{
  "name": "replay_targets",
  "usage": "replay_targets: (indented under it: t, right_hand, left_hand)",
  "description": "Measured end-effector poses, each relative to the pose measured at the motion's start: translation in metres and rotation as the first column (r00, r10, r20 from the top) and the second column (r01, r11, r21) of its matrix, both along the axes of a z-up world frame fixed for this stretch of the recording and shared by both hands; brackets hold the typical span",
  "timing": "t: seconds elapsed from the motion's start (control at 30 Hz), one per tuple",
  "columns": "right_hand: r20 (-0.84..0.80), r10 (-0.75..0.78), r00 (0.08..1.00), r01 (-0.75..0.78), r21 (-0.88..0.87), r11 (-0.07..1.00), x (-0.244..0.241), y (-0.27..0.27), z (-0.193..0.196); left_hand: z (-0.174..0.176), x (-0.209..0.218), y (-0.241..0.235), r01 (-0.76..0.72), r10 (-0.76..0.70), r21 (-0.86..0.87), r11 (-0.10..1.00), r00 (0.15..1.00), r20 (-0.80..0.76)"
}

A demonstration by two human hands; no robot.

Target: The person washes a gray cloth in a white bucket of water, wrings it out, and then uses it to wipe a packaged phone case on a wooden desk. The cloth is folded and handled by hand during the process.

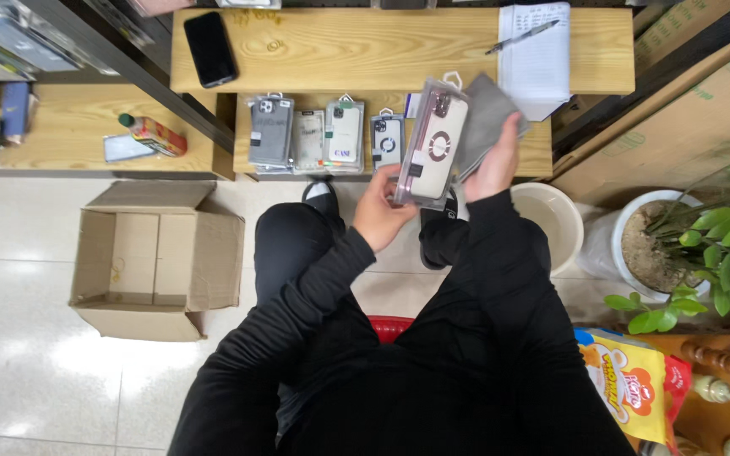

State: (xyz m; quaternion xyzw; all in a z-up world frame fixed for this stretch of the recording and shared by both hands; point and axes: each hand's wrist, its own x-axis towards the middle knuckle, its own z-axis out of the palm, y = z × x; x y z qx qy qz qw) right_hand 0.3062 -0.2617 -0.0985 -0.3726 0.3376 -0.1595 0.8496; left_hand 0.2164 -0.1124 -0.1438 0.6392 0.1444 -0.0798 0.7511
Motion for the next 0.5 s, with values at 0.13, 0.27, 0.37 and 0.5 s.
replay_targets:
  t: [0.13,0.27,0.37,0.5]
  right_hand:
    - [0.200,0.232,0.952,-0.224,-0.063,0.973,-0.017,0.016,-0.019]
    - [0.060,0.200,0.978,-0.181,-0.234,0.955,-0.042,0.064,0.034]
    - [0.080,0.325,0.942,-0.275,-0.367,0.889,-0.041,0.039,-0.047]
    - [0.148,0.472,0.869,-0.323,-0.554,0.767,-0.043,0.023,-0.074]
  left_hand:
    - [0.015,0.025,0.011,0.307,-0.323,0.104,0.946,0.923,0.209]
    - [-0.017,0.059,0.008,0.334,-0.337,0.070,0.940,0.877,0.343]
    - [-0.010,0.070,0.008,0.331,-0.279,-0.044,0.943,0.854,0.439]
    - [-0.016,0.075,0.014,0.355,-0.191,-0.173,0.919,0.784,0.590]
